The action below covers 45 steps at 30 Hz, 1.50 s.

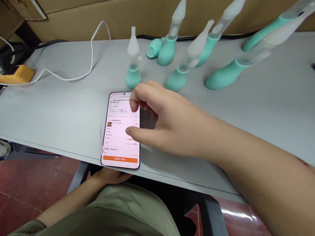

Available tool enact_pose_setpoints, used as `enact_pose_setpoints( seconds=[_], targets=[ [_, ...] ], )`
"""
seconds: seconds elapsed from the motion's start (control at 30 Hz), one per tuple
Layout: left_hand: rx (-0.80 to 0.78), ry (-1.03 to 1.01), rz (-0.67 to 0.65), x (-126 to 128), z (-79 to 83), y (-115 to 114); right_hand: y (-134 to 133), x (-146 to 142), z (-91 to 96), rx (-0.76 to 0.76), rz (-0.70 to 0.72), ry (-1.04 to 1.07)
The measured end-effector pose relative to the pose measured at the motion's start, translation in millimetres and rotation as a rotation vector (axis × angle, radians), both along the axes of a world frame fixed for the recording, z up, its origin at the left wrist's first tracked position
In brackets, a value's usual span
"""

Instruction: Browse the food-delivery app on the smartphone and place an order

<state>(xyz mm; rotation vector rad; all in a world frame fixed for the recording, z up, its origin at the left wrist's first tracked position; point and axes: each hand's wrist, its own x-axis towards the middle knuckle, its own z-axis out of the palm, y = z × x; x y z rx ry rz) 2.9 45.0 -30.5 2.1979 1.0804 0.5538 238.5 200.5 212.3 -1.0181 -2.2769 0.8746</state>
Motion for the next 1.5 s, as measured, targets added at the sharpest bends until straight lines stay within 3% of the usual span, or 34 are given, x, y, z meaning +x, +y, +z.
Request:
enact_pose_setpoints(
  seconds=[0.57,0.83,1.5],
  targets=[
    [0.073,-0.005,-0.017,-1,2.8,2,4,-1,0.7,-0.093,-0.043,-0.010],
    [0.064,0.023,-0.005,-2,3.2,1,2,0,2.7,-0.296,-0.098,-0.005],
    [0.076,0.009,-0.038,-1,2.0,2,-12,-2,-1.6,-0.058,0.010,-0.192]
  ],
)
